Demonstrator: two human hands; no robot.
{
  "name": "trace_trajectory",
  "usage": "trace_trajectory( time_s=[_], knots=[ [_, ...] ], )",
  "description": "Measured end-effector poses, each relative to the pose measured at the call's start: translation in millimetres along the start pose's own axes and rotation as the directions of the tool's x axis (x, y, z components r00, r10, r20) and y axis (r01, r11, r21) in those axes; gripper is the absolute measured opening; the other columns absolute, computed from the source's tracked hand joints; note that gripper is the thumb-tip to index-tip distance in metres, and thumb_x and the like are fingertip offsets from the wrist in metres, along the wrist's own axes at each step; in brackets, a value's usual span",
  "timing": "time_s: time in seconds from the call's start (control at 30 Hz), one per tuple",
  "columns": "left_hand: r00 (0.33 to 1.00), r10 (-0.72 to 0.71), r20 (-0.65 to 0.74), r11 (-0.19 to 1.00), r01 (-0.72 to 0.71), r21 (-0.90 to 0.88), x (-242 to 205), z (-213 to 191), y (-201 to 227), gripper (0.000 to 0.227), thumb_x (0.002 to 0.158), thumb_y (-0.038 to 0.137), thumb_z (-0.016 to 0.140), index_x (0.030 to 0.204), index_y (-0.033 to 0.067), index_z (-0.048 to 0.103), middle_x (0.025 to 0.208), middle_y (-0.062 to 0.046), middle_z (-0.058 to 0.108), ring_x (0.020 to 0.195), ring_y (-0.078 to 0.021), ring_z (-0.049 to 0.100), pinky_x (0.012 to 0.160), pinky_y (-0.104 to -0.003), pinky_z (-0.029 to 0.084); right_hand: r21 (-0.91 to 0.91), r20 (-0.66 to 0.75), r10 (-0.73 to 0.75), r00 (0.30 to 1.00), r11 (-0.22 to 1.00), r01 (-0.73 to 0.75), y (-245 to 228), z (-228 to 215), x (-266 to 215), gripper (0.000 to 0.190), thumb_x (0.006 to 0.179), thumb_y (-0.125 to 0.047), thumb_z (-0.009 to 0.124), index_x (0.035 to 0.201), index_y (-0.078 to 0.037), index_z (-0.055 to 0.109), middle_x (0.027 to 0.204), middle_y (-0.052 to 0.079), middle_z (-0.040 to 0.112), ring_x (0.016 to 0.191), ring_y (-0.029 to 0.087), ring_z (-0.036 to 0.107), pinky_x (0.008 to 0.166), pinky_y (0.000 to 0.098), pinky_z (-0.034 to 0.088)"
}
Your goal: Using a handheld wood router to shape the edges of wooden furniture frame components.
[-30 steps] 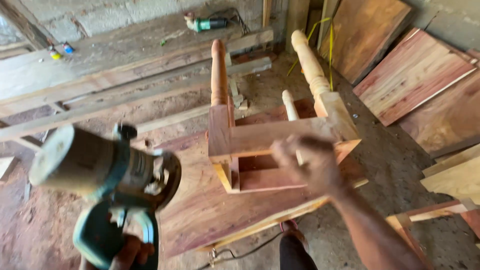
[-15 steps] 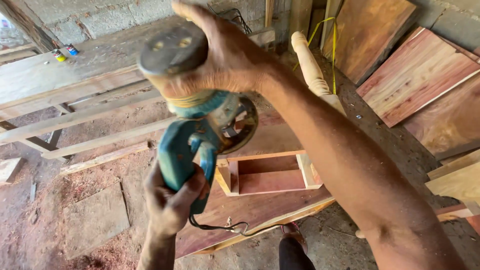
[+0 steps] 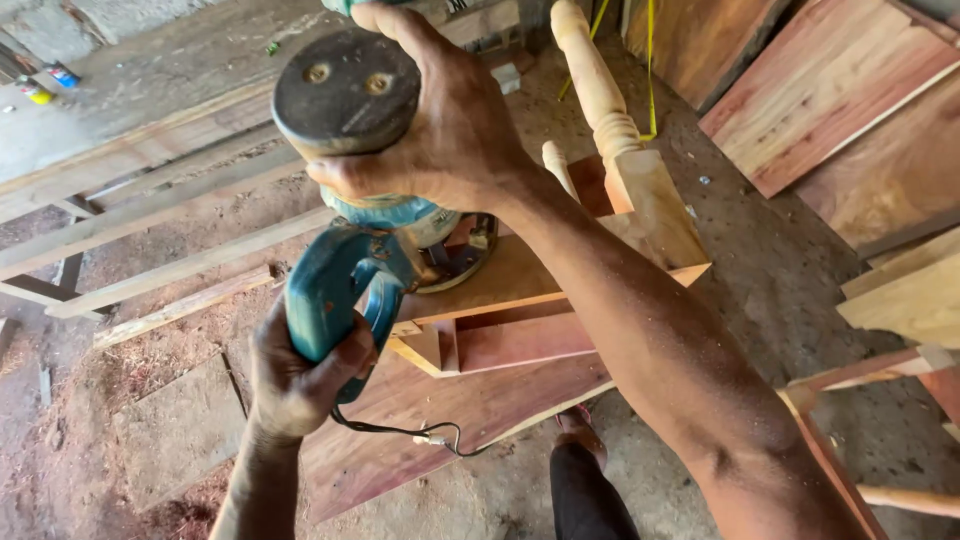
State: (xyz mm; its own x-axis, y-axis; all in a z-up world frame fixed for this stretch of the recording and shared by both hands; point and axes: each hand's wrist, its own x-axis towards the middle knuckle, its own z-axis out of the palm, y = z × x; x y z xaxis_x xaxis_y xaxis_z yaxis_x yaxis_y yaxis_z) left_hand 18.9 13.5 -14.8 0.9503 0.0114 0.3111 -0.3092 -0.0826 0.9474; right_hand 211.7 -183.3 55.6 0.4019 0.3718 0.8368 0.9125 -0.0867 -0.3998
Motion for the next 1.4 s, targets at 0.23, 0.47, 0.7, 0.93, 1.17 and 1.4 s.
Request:
trace_trajectory(
  time_s=[0.23, 0.47, 0.7, 0.93, 1.17, 1.4],
  knots=[
    [0.991, -0.128, 0.051, 0.992, 0.128, -0.015, 3, -15, -4, 0.043, 0.089, 0.013, 0.076, 0.126, -0.0033, 0.061, 0.076, -0.006, 0.066, 0.062, -0.0129, 0.061, 0.058, -0.027, 0.05, -0.004, -0.026, 0.088, 0.996, 0.996, -0.088, -10, -1, 4, 0.098, 0.074, -0.062, 0.095, 0.142, -0.008, 0.048, 0.131, 0.011, 0.069, 0.121, 0.025, 0.073, 0.107, 0.0352, 0.062],
    [0.947, -0.256, 0.192, 0.958, 0.275, -0.078, 13, -13, 18, 0.033, 0.086, 0.008, 0.077, 0.112, -0.0068, 0.062, 0.091, -0.006, 0.069, 0.08, -0.0151, 0.065, 0.073, -0.03, 0.054, -0.046, -0.047, 0.048, 0.998, 0.998, -0.05, -1, 0, -4, 0.101, 0.075, -0.06, 0.097, 0.143, -0.007, 0.045, 0.137, 0.011, 0.068, 0.127, 0.023, 0.073, 0.111, 0.0344, 0.063],
    [0.948, -0.317, 0.022, 0.948, 0.316, 0.025, 12, -3, 15, 0.048, 0.084, 0.006, 0.072, 0.13, 0.0034, 0.059, 0.075, -0.004, 0.064, 0.061, -0.0125, 0.058, 0.055, -0.029, 0.047, -0.042, -0.047, 0.089, 0.995, 0.995, -0.091, -6, -1, -2, 0.098, 0.075, -0.061, 0.096, 0.142, -0.008, 0.047, 0.13, 0.011, 0.069, 0.12, 0.024, 0.073, 0.108, 0.036, 0.061],
    [0.951, -0.31, 0.003, 0.951, 0.31, -0.011, 9, 0, 17, 0.045, 0.082, -0.001, 0.067, 0.126, -0.0019, 0.058, 0.07, -0.006, 0.062, 0.057, -0.0142, 0.058, 0.053, -0.03, 0.047, -0.014, -0.044, 0.084, 0.995, 0.996, -0.085, -2, 5, -1, 0.103, 0.071, -0.064, 0.098, 0.141, -0.008, 0.047, 0.128, 0.011, 0.07, 0.117, 0.025, 0.074, 0.106, 0.0374, 0.061],
    [0.977, -0.175, 0.119, 0.968, 0.193, -0.159, 7, -15, 10, 0.052, 0.087, 0.003, 0.069, 0.138, 0.001, 0.059, 0.081, -0.008, 0.067, 0.064, -0.0141, 0.061, 0.06, -0.029, 0.05, -0.032, -0.1, 0.105, 0.989, 0.994, -0.108, -10, 6, -2, 0.097, 0.072, -0.061, 0.098, 0.138, -0.009, 0.048, 0.126, 0.01, 0.069, 0.117, 0.024, 0.073, 0.105, 0.0382, 0.061],
    [0.943, -0.328, 0.06, 0.945, 0.328, 0.002, -2, -28, 5, 0.031, 0.08, 0.008, 0.077, 0.107, -0.0003, 0.066, 0.088, -0.006, 0.069, 0.078, -0.0148, 0.062, 0.072, -0.029, 0.05, -0.068, -0.116, 0.034, 0.993, 0.997, -0.042, -3, 11, -4, 0.101, 0.072, -0.062, 0.099, 0.138, -0.006, 0.047, 0.125, 0.013, 0.066, 0.116, 0.026, 0.071, 0.104, 0.04, 0.06]
  ],
)
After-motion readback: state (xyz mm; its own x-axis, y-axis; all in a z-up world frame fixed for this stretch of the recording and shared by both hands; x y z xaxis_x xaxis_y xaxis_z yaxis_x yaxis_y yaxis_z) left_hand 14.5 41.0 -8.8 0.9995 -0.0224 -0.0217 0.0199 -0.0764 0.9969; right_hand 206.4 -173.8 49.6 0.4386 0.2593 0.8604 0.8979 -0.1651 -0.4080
